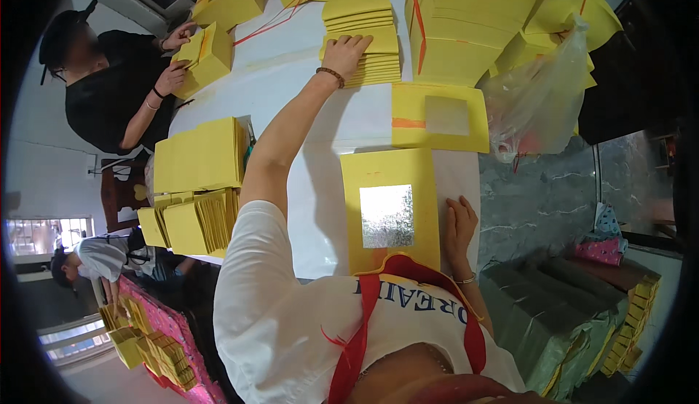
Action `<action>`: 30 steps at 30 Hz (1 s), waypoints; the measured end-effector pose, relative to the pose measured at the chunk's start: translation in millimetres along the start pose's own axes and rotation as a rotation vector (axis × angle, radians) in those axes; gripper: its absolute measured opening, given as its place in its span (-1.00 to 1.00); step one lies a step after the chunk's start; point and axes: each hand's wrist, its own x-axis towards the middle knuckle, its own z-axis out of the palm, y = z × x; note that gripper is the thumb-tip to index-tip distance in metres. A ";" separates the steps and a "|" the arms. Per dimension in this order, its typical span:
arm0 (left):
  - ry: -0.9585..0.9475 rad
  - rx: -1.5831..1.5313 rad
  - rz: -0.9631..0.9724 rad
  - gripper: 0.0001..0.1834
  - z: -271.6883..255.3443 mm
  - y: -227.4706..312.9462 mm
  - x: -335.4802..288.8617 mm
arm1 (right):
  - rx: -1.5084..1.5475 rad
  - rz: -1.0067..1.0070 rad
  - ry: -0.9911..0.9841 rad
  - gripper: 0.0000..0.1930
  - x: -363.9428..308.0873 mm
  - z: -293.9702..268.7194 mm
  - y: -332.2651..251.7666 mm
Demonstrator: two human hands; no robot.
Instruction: Folding sheets of yellow paper with silver foil centers as part of a manual production process.
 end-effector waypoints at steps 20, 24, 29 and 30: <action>-0.157 0.045 -0.032 -0.23 7.3 28.0 -22.5 | -0.082 -0.071 -0.041 -0.79 2.8 -0.1 0.9; -0.040 0.076 -0.001 -0.25 22.8 28.3 -29.1 | -0.121 -0.105 -0.047 -0.79 1.6 1.3 0.7; 0.010 0.188 0.051 -0.34 31.0 20.4 -25.4 | -0.120 -0.117 -0.048 -0.78 2.4 4.2 2.9; -0.021 0.190 0.057 -0.38 29.6 20.1 -23.5 | -0.118 -0.120 -0.046 -0.77 2.5 3.9 3.1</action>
